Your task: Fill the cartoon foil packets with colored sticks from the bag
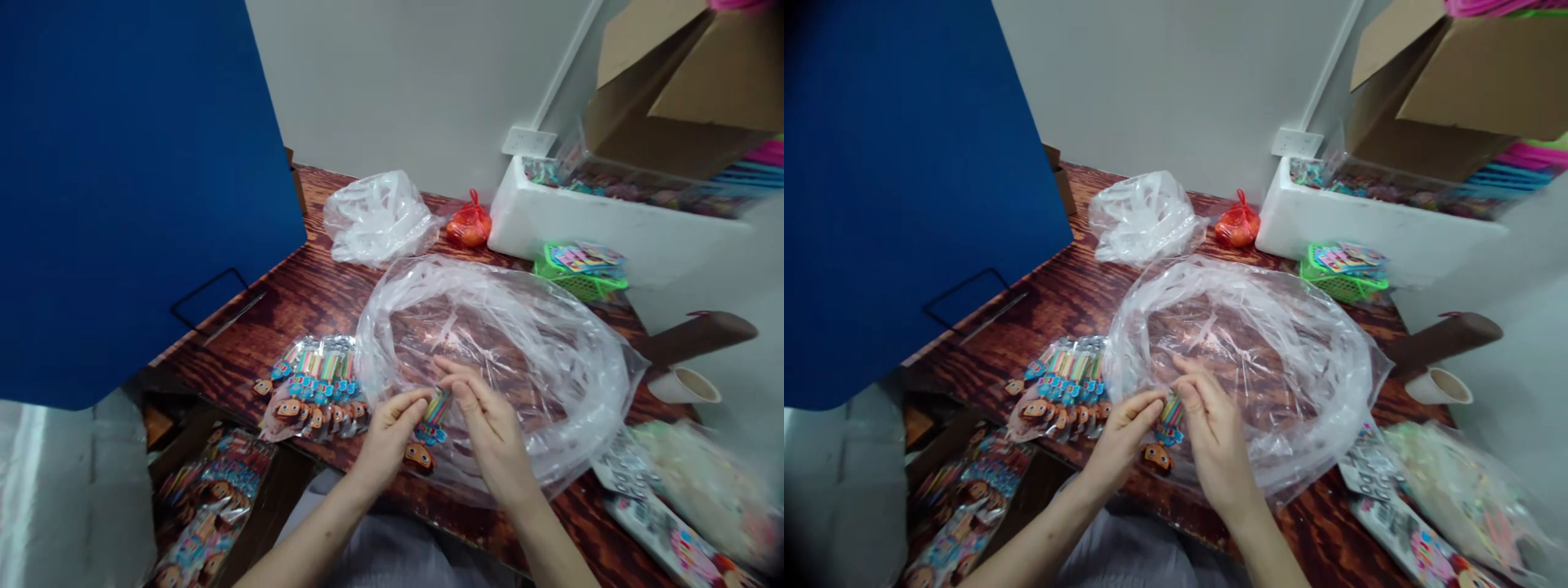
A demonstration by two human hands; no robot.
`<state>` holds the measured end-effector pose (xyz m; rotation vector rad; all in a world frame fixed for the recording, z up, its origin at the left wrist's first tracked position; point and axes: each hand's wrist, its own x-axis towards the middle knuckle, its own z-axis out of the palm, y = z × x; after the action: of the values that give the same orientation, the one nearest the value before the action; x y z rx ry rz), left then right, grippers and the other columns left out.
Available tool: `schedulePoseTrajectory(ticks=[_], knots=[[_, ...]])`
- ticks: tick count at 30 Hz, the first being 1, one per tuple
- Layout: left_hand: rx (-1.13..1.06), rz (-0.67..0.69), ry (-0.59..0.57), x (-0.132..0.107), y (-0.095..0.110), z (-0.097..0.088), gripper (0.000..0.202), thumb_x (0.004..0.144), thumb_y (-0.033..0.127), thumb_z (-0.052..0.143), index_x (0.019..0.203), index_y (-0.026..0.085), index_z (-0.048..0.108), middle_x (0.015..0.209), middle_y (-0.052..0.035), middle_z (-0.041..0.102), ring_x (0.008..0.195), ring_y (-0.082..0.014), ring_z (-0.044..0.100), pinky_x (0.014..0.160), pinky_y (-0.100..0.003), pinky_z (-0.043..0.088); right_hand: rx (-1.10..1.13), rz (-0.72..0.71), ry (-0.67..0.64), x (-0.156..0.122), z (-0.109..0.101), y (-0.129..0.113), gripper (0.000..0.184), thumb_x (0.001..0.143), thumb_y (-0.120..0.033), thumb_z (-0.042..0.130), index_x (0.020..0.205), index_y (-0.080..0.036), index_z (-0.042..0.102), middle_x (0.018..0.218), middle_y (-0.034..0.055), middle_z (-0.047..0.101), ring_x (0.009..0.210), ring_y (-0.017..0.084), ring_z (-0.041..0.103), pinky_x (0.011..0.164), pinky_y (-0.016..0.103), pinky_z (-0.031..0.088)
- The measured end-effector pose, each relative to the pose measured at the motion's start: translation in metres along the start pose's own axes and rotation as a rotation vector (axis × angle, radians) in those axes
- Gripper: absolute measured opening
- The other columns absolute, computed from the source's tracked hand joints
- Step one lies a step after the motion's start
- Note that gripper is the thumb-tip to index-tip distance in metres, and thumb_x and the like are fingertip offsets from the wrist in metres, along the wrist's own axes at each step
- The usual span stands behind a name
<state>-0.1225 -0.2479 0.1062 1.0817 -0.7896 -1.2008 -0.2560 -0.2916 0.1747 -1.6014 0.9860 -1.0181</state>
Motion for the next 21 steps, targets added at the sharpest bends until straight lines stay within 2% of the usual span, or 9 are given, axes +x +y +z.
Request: schedulePoseTrajectory(ticks=[3,6,9,11,13,15,17,19,21], knots=[[-0.102,-0.019,0.058,-0.005,0.008,-0.002,0.028,0.082,0.039,0.068,0.098,0.019,0.076,0.099,-0.0063,0.073,0.092,-0.0194,0.064,0.085,-0.029,0.048,0.043,-0.003,-0.046,0.004,0.008,-0.006,0.025,0.093,-0.045,0.053,0.095,-0.026,0.071,0.129,0.0046,0.062,0.123,0.025,0.052,0.110,0.041,0.034],[-0.169,-0.045,0.093,-0.011,0.029,-0.021,0.028,0.081,0.041,0.069,0.093,0.016,0.074,0.089,-0.0057,0.072,0.078,-0.0158,0.062,0.074,-0.025,0.048,0.256,0.019,0.035,0.014,0.017,-0.014,0.029,0.093,-0.046,0.051,0.104,-0.026,0.068,0.119,0.0069,0.067,0.107,0.024,0.060,0.094,0.038,0.047],[-0.162,0.016,0.184,-0.014,0.062,-0.065,0.026,0.076,0.040,0.073,0.087,0.016,0.072,0.077,-0.0025,0.069,0.068,-0.0125,0.059,0.066,-0.021,0.046,0.198,-0.012,0.007,0.031,0.037,-0.017,0.025,0.094,-0.042,0.051,0.098,-0.023,0.067,0.102,0.0062,0.070,0.089,0.021,0.062,0.078,0.032,0.050],[-0.093,0.083,0.277,-0.010,0.083,-0.103,0.027,0.074,0.041,0.075,0.085,0.016,0.070,0.075,-0.0023,0.067,0.066,-0.0129,0.058,0.065,-0.021,0.046,0.045,-0.084,-0.109,0.044,0.060,-0.014,0.020,0.094,-0.036,0.050,0.093,-0.022,0.065,0.092,0.0040,0.069,0.084,0.019,0.061,0.076,0.031,0.048],[0.016,0.112,0.383,-0.002,0.092,-0.139,0.033,0.072,0.045,0.075,0.086,0.016,0.068,0.075,-0.0023,0.067,0.063,-0.0131,0.057,0.063,-0.022,0.046,-0.167,-0.221,-0.210,0.058,0.091,-0.007,0.018,0.095,-0.028,0.047,0.093,-0.022,0.064,0.091,0.0037,0.067,0.087,0.019,0.059,0.080,0.032,0.046],[0.256,0.120,0.490,0.012,0.087,-0.168,0.043,0.071,0.055,0.068,0.086,0.015,0.067,0.071,-0.0022,0.065,0.059,-0.0137,0.055,0.059,-0.023,0.045,-0.463,-0.360,-0.249,0.073,0.124,0.002,0.015,0.095,-0.025,0.049,0.095,-0.020,0.063,0.098,0.0072,0.066,0.096,0.022,0.056,0.085,0.036,0.043],[0.512,0.112,0.547,0.027,0.072,-0.185,0.045,0.076,0.059,0.059,0.084,0.015,0.067,0.072,-0.0037,0.065,0.064,-0.0171,0.058,0.063,-0.026,0.047,-0.768,-0.416,-0.260,0.085,0.153,0.012,0.017,0.091,-0.029,0.056,0.098,-0.016,0.064,0.105,0.0133,0.063,0.103,0.028,0.051,0.087,0.041,0.042],[0.660,0.118,0.593,0.039,0.055,-0.192,0.035,0.079,0.050,0.057,0.081,0.017,0.068,0.077,-0.0058,0.067,0.077,-0.0222,0.060,0.075,-0.031,0.048,-0.964,-0.411,-0.264,0.093,0.173,0.019,0.024,0.087,-0.033,0.063,0.099,-0.012,0.064,0.107,0.0173,0.061,0.105,0.032,0.049,0.086,0.044,0.041],[0.757,0.138,0.624,0.046,0.044,-0.193,0.025,0.080,0.039,0.057,0.085,0.018,0.069,0.091,-0.0090,0.068,0.095,-0.0274,0.060,0.091,-0.038,0.043,-1.023,-0.407,-0.261,0.097,0.182,0.024,0.021,0.087,-0.029,0.063,0.099,-0.012,0.064,0.106,0.0165,0.061,0.104,0.031,0.049,0.086,0.043,0.040]])
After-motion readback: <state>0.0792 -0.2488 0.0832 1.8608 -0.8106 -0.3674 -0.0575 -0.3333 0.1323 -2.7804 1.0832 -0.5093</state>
